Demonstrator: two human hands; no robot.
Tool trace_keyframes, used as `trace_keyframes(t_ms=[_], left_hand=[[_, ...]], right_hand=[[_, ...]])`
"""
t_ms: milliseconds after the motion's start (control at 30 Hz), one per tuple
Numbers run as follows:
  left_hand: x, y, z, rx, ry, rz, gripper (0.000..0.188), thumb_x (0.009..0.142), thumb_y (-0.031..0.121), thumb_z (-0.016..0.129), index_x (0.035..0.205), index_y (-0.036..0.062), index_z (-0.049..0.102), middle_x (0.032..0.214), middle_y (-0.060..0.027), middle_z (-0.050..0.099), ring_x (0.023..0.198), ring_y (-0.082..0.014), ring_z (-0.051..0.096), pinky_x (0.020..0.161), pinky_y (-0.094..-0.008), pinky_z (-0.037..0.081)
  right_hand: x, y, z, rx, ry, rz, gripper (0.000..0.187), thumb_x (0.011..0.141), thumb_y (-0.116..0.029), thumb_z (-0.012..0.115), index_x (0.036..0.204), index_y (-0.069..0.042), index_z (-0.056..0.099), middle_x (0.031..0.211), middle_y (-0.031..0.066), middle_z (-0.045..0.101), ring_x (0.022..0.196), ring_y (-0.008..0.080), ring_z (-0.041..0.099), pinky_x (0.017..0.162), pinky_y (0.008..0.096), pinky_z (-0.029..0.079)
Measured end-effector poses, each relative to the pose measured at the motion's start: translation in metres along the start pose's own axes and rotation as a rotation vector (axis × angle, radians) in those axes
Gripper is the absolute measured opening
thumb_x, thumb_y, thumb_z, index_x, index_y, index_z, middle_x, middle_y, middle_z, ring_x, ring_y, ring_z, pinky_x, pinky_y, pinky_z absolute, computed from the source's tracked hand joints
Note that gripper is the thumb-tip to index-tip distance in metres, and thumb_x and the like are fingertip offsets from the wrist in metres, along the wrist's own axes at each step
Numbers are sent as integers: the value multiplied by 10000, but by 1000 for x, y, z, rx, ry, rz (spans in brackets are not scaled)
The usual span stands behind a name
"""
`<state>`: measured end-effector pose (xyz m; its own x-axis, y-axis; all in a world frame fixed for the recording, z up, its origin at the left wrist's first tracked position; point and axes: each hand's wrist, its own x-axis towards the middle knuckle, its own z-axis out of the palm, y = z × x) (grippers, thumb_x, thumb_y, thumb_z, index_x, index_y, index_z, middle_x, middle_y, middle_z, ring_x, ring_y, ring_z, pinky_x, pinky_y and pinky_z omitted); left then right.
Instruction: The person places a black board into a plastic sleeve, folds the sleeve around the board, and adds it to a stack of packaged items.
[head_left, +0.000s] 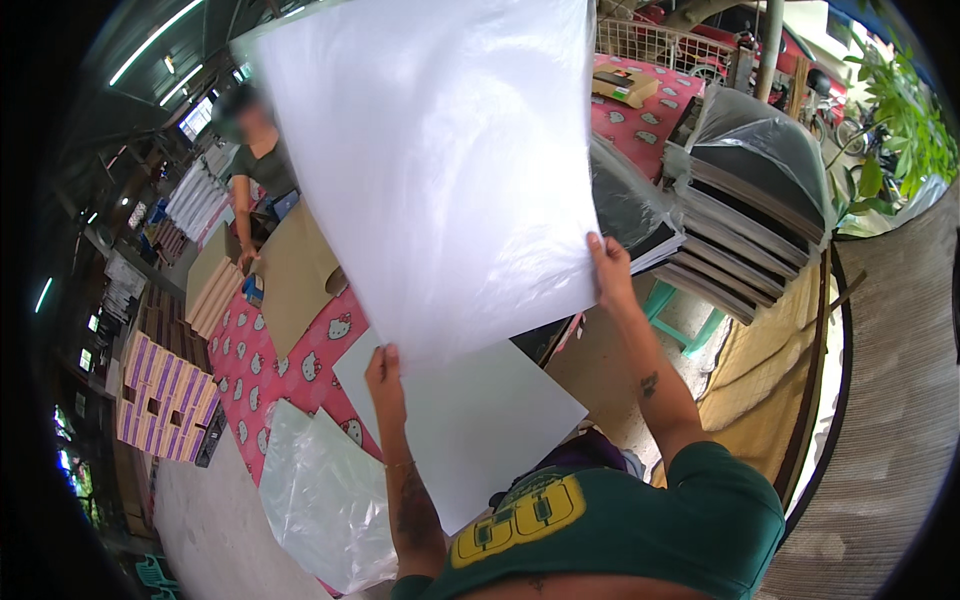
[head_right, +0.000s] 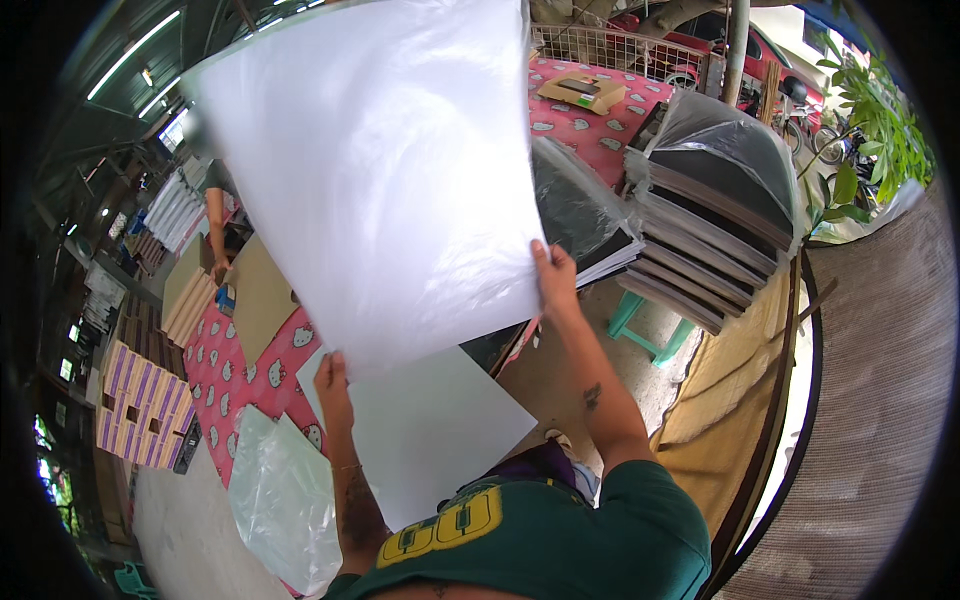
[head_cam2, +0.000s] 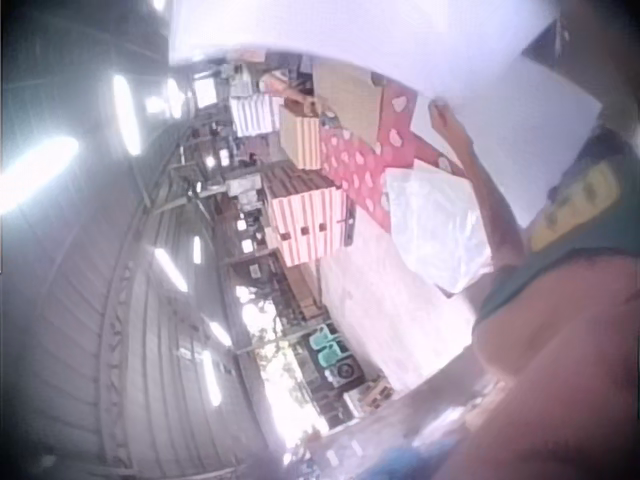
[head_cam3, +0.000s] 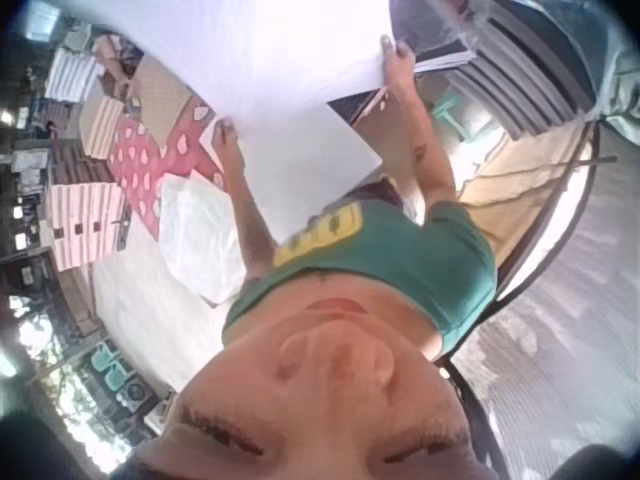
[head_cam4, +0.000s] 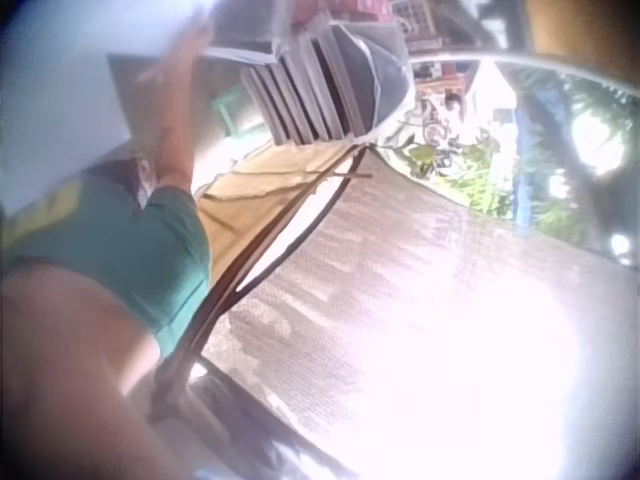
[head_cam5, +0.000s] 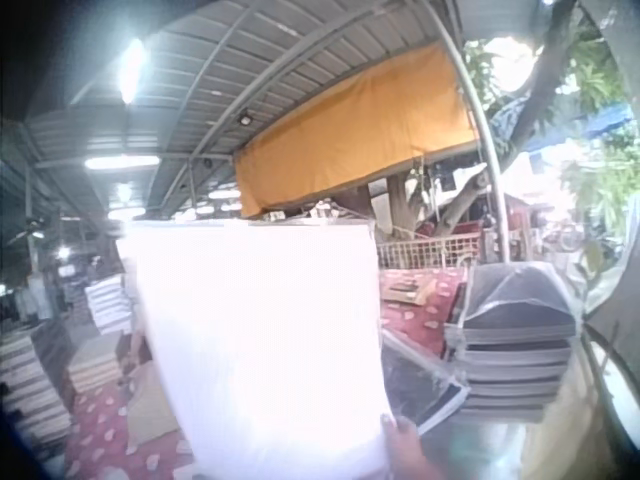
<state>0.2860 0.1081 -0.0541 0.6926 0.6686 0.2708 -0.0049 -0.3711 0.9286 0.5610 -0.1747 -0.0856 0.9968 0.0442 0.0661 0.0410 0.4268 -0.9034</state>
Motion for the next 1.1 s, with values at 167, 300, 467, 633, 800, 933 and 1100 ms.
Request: trace_keyframes(t_ms=[167,300,467,633,800,933,1100], left_hand=[[11,7,98,-191,-149,-192,308,959,309,508,848,27,565,684,22,485,567,-69,452,548,-240,413],[10,0,158,-602,-203,-477,264,959,280,497,957,26,571,754,-32,581,588,-139,589,606,-307,532],[17,-18,217,-772,-142,-725,249,959,237,480,1021,2,537,822,-73,598,609,-180,607,628,-337,545],[21,-47,233,-492,-163,-661,242,947,213,486,925,-13,571,752,-75,587,566,-175,587,540,-312,537],[17,-64,210,-436,-97,-585,194,891,137,551,823,-36,608,697,-100,612,524,-162,595,499,-284,526],[-37,-43,139,-181,-56,-462,161,857,90,580,837,-65,619,706,-134,649,555,-217,644,527,-314,517],[-162,-33,-42,472,432,-184,178,814,102,636,969,14,630,878,-167,650,759,-309,642,687,-377,502]], right_hand=[[82,-14,-68,-215,84,29,319,876,-305,657,853,11,618,774,22,604,667,87,501,608,255,434],[136,-19,-113,-542,130,-22,464,833,-382,684,994,47,612,829,93,634,738,180,555,703,297,466],[172,-18,-157,-1116,-19,-268,486,806,-406,678,1128,-51,596,1050,162,611,943,311,592,828,411,459],[87,11,-51,-1481,-282,-670,568,828,-478,605,1295,-180,481,1416,153,324,1288,331,340,1011,623,223],[17,68,11,-1512,-532,-699,567,856,-533,526,1292,-173,493,1341,175,425,1271,328,364,1022,597,231],[23,82,-3,-1562,-457,-759,526,861,-521,521,1261,-179,526,1312,138,474,1235,309,419,1013,553,275],[8,84,4,-1574,-396,-761,538,879,-499,509,1288,-149,497,1352,167,436,1259,330,392,1014,564,265]])
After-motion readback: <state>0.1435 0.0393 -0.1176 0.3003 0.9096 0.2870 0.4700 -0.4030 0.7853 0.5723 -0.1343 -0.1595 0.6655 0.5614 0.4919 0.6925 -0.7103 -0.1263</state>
